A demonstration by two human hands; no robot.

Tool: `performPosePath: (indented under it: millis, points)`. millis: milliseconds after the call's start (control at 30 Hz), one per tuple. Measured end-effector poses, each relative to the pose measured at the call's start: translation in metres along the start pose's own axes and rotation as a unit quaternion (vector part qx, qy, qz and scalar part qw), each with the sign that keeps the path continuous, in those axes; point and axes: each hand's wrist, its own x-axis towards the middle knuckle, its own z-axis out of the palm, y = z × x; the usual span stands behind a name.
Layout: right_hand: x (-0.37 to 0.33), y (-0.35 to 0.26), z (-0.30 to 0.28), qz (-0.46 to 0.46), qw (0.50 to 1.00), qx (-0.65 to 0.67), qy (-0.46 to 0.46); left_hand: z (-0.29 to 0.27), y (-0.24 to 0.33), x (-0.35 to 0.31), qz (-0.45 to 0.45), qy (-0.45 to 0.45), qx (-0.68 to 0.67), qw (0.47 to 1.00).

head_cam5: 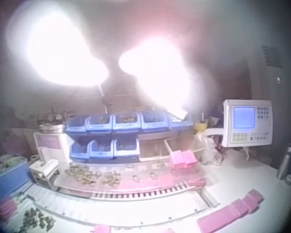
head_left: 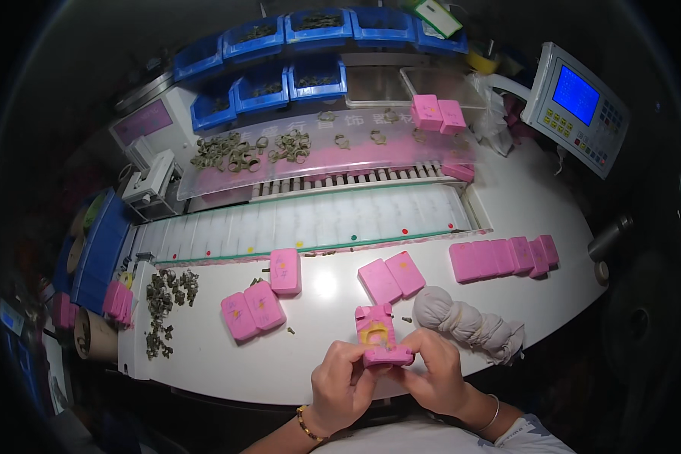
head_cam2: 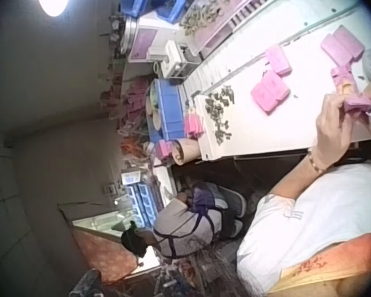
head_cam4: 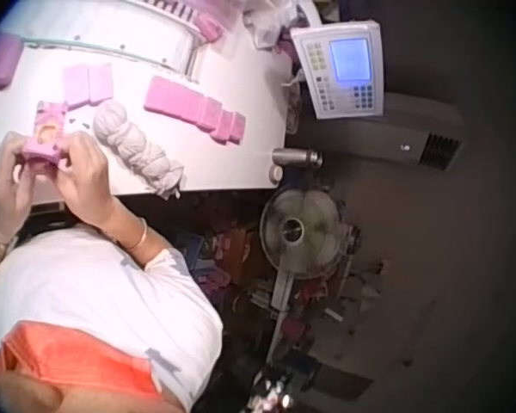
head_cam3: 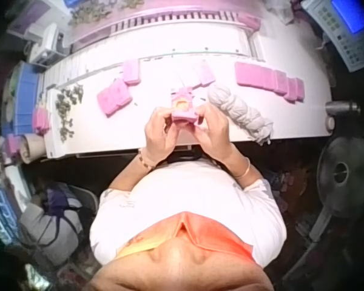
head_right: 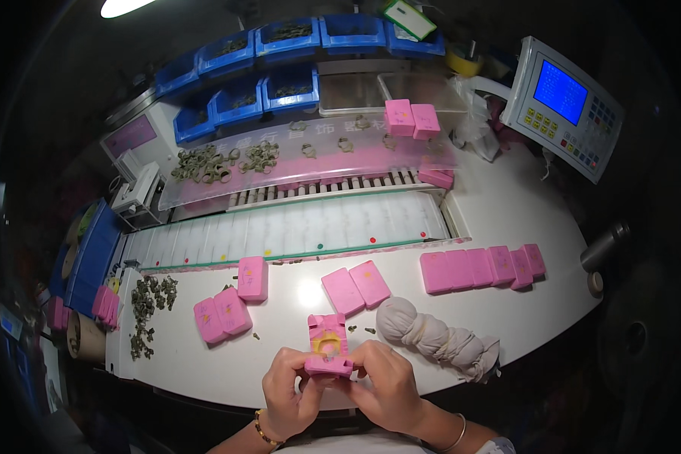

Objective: The worker inserts small metal and plastic components into pink silicone molds at a factory assembly workstation.

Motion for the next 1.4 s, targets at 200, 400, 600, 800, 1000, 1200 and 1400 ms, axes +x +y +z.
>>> performPosePath:
  millis: [200, 400, 600, 800, 1000, 1200, 1400]
  points:
    - [0.000, 0.000, -0.001, 0.122, 0.985, 0.120, -0.031, -0.009, 0.003, 0.010, -0.040, 0.001, 0.052, 0.998]
    - [0.001, 0.006, -0.003, 0.256, 0.906, 0.337, 0.006, -0.012, -0.002, 0.019, -0.010, -0.063, -0.052, 0.997]
    - [-0.004, 0.005, 0.005, 0.189, 0.971, 0.145, 0.027, -0.003, -0.001, 0.012, -0.134, -0.082, -0.145, 0.977]
    - [0.003, 0.004, 0.007, 0.071, 0.997, -0.019, 0.038, 0.003, -0.004, 0.004, -0.075, -0.034, -0.057, 0.995]
    - [0.002, 0.002, 0.003, 0.143, 0.985, 0.092, 0.040, 0.006, 0.002, -0.001, -0.136, -0.066, -0.141, 0.978]
    - [0.005, 0.000, 0.003, 0.164, 0.985, 0.060, 0.010, 0.010, 0.005, -0.002, -0.216, -0.048, -0.249, 0.943]
    - [0.011, -0.007, 0.001, -0.014, 0.990, -0.138, 0.008, 0.007, -0.001, -0.003, -0.202, -0.038, -0.239, 0.949]
